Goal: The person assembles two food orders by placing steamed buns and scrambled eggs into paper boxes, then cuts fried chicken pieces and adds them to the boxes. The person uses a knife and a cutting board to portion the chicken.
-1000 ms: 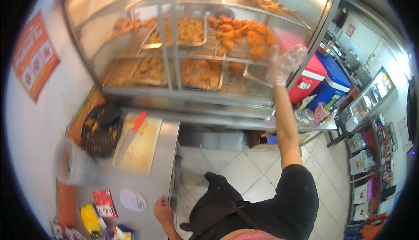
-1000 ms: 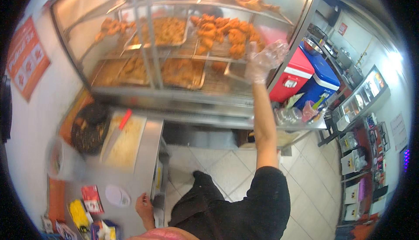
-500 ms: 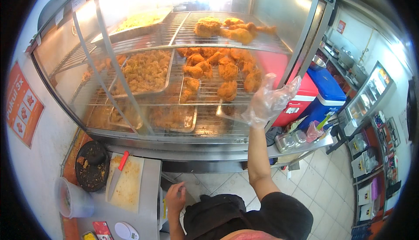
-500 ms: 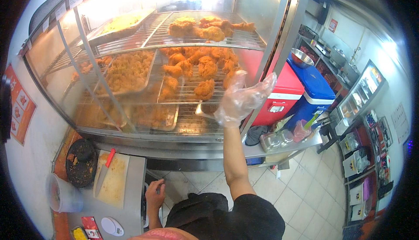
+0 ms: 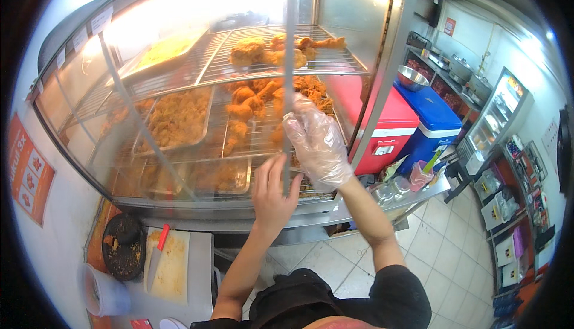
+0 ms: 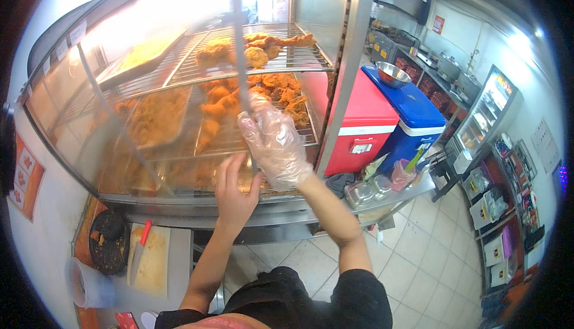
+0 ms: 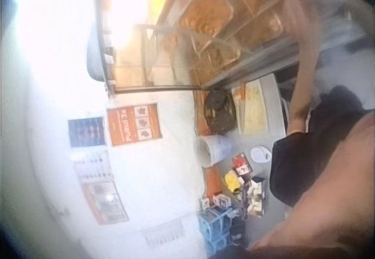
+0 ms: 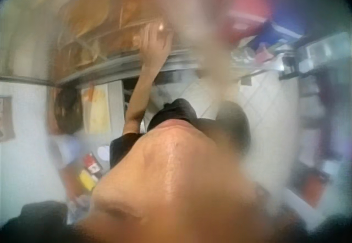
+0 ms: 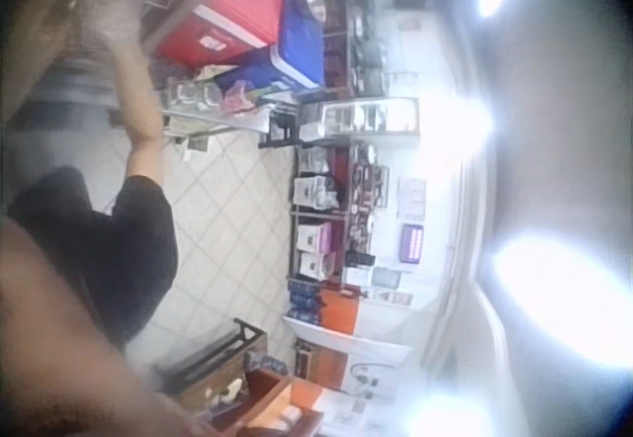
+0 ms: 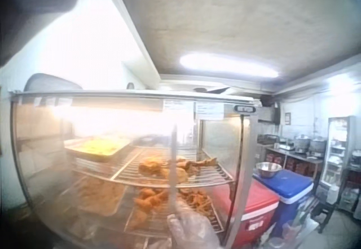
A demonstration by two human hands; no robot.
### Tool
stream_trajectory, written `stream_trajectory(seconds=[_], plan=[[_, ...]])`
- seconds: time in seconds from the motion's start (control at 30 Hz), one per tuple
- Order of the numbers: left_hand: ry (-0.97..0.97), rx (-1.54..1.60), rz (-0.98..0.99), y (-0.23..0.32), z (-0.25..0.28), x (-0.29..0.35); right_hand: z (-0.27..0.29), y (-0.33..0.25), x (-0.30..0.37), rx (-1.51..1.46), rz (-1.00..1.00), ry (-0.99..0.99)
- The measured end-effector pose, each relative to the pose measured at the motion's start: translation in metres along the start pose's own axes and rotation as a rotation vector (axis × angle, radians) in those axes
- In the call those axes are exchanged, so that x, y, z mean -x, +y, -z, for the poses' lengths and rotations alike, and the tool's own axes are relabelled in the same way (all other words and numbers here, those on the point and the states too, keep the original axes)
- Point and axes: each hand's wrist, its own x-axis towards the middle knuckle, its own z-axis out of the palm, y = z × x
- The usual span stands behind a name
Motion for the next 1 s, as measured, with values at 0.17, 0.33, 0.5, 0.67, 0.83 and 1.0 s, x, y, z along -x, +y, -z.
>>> stream_trajectory(seconds=[0.17, 0.33, 0.5, 0.67, 0.83, 1.0], plan=[[0.197, -0.204, 0.013, -0.003, -0.026, -0.049, 0.045, 0.046, -0.091, 0.491, 0.466, 0.147], [0.451, -0.362, 0.089, -0.057, -0.001, -0.063, 0.023, 0.111, -0.225, 0.771, -0.151, -0.532], [0.401, -0.286, 0.021, -0.081, 0.016, -0.060, 0.007, 0.157, -0.256, 1.007, -0.221, -0.818], [0.350, -0.212, 0.044, -0.087, 0.028, -0.054, -0.002, 0.148, -0.290, 0.858, -0.279, -0.676], [0.335, -0.210, 0.034, -0.089, 0.030, -0.052, -0.041, 0.108, -0.302, 0.670, 0.079, -0.754], [0.337, -0.232, 0.020, -0.093, 0.031, -0.050, -0.061, 0.045, -0.287, 1.174, 0.266, -0.886]])
